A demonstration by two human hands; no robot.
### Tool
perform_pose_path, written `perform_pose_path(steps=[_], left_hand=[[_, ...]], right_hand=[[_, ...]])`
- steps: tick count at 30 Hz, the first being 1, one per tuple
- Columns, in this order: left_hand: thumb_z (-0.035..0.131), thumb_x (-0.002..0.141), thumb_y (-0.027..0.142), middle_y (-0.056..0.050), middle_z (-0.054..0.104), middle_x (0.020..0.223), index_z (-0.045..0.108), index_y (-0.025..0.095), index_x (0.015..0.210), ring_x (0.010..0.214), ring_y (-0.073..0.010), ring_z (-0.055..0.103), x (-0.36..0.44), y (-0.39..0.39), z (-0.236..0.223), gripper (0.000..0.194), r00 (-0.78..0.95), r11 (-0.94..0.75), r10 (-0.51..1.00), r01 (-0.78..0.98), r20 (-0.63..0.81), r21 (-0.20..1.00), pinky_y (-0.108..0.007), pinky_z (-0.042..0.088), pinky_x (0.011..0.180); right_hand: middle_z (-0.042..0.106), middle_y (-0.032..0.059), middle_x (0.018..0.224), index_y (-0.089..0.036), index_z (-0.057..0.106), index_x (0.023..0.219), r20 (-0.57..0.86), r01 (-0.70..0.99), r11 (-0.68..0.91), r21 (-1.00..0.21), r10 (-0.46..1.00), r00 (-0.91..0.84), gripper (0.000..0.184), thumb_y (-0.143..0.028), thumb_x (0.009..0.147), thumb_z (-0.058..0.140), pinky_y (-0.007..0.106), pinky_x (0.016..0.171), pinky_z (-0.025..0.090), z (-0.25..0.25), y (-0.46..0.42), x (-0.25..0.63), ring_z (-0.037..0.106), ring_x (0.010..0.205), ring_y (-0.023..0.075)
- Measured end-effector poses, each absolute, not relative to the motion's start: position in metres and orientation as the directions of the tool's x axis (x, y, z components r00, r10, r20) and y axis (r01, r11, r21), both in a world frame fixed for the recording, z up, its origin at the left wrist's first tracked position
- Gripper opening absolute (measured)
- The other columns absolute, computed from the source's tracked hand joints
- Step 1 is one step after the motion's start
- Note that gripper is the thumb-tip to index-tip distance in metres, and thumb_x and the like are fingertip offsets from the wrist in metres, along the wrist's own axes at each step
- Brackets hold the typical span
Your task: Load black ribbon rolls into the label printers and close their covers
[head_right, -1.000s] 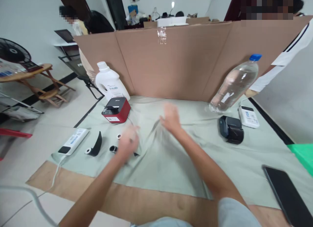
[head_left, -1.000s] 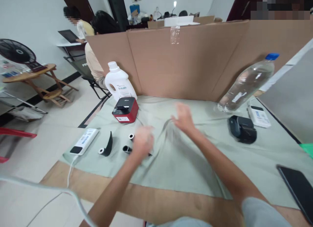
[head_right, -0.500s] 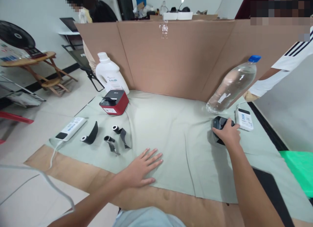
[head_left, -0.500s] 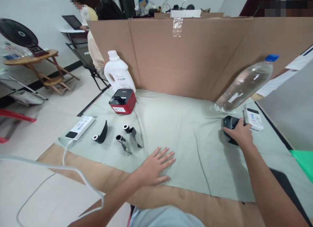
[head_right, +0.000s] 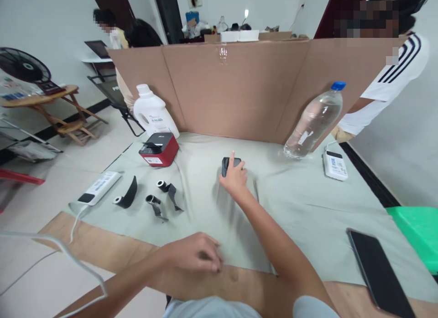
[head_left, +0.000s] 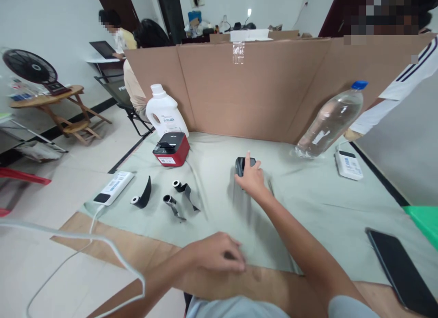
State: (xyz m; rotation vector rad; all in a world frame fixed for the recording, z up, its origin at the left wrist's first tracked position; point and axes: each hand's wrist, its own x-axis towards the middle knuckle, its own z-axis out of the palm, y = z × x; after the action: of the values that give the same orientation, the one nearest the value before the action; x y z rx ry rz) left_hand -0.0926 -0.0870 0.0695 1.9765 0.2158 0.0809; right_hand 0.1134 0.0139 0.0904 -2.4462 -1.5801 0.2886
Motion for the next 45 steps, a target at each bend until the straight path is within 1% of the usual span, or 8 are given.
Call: perform_pose_path(steps=[3, 5, 9, 15, 21, 26, 35, 45], left_hand=[[0.056, 0.096, 0.046, -0.003, 0.072, 0.068, 0.071, 0.019, 0.071, 0.067, -0.0155, 0.067, -0.065, -0.056, 0.073, 0.04, 0.804, -0.193, 0.595, 0.137, 0.004, 0.972, -0.025, 0.051, 0.07], [0.055, 0.096, 0.046, 0.001, 0.06, 0.058, 0.065, 0.019, 0.071, 0.058, -0.0131, 0.058, -0.043, -0.025, 0.07, 0.038, 0.445, -0.123, 0.891, 0.033, 0.096, 0.992, -0.024, 0.046, 0.063], [0.041, 0.101, 0.042, 0.005, 0.045, 0.054, 0.064, 0.018, 0.083, 0.051, -0.0119, 0.045, -0.01, 0.026, 0.047, 0.038, 0.01, -0.039, 0.999, -0.033, 0.04, 0.999, -0.023, 0.04, 0.056], [0.037, 0.104, 0.035, -0.008, 0.069, 0.099, 0.07, 0.016, 0.117, 0.088, -0.0174, 0.063, 0.002, 0.031, 0.021, 0.041, 0.066, -0.162, 0.986, 0.225, 0.151, 0.961, -0.031, 0.051, 0.086], [0.038, 0.102, 0.05, -0.002, 0.059, 0.069, 0.072, 0.012, 0.116, 0.054, -0.0128, 0.052, -0.005, 0.032, 0.024, 0.053, 0.137, -0.011, 0.991, 0.119, -0.005, 0.993, -0.025, 0.045, 0.053], [0.044, 0.097, 0.059, -0.001, 0.057, 0.065, 0.074, 0.011, 0.103, 0.05, -0.0112, 0.049, -0.011, 0.036, 0.017, 0.057, 0.177, 0.041, 0.983, 0.034, -0.046, 0.999, -0.023, 0.041, 0.047], [0.031, 0.104, 0.049, -0.003, 0.056, 0.058, 0.078, 0.014, 0.087, 0.067, -0.019, 0.061, -0.008, 0.028, 0.023, 0.061, 0.142, -0.097, 0.989, 0.396, 0.043, 0.913, -0.027, 0.039, 0.063], [0.038, 0.104, 0.037, -0.005, 0.059, 0.062, 0.07, 0.019, 0.064, 0.064, -0.0174, 0.052, -0.019, 0.04, 0.023, 0.054, 0.238, -0.27, 0.962, 0.747, 0.134, 0.607, -0.03, 0.032, 0.067]], right_hand=[[0.036, 0.0262, 0.142, -0.028, -0.003, 0.165, -0.041, 0.875, -0.417, -0.245, 0.907, 0.42, 0.105, -0.043, 0.087, 0.066, 0.045, 0.083, 0.05, 0.085, 0.017, 0.093, 0.059, 0.11, 0.0395], [0.035, 0.026, 0.144, -0.029, -0.002, 0.165, -0.036, 0.879, -0.42, -0.227, 0.905, 0.423, 0.108, -0.045, 0.085, 0.069, 0.045, 0.082, 0.05, 0.081, 0.015, 0.089, 0.059, 0.11, 0.0389], [0.041, 0.0239, 0.139, -0.026, 0.006, 0.165, 0.001, 0.888, -0.352, -0.295, 0.93, 0.368, 0.113, -0.058, 0.079, 0.073, 0.044, 0.083, 0.05, 0.078, 0.003, 0.1, 0.061, 0.11, 0.039], [0.054, 0.0223, 0.13, -0.017, 0.018, 0.163, -0.022, 0.773, -0.312, -0.552, 0.932, 0.361, 0.097, -0.065, 0.087, 0.057, 0.045, 0.093, 0.048, 0.077, -0.011, 0.128, 0.061, 0.116, 0.0387], [0.058, 0.0211, 0.121, -0.01, 0.043, 0.149, 0.09, 0.68, -0.258, -0.686, 0.898, 0.431, 0.076, -0.059, 0.092, 0.051, 0.045, 0.098, 0.048, 0.053, -0.016, 0.129, 0.061, 0.114, 0.0354], [0.062, 0.0201, 0.123, -0.009, 0.048, 0.145, 0.249, 0.622, -0.138, -0.77, 0.833, 0.494, 0.067, -0.054, 0.095, 0.046, 0.044, 0.098, 0.049, 0.03, -0.02, 0.134, 0.062, 0.109, 0.03], [0.067, 0.0059, 0.084, -0.016, 0.061, 0.132, 0.206, 0.44, -0.076, -0.895, 0.804, 0.558, 0.047, -0.037, 0.098, 0.038, 0.035, 0.077, 0.05, 0.012, -0.014, 0.149, 0.061, 0.075, 0.021], [0.067, 0.0059, 0.086, -0.016, 0.057, 0.136, 0.173, 0.47, -0.09, -0.878, 0.856, 0.487, 0.049, -0.032, 0.094, 0.037, 0.036, 0.078, 0.049, 0.009, -0.009, 0.16, 0.061, 0.076, 0.0213]])
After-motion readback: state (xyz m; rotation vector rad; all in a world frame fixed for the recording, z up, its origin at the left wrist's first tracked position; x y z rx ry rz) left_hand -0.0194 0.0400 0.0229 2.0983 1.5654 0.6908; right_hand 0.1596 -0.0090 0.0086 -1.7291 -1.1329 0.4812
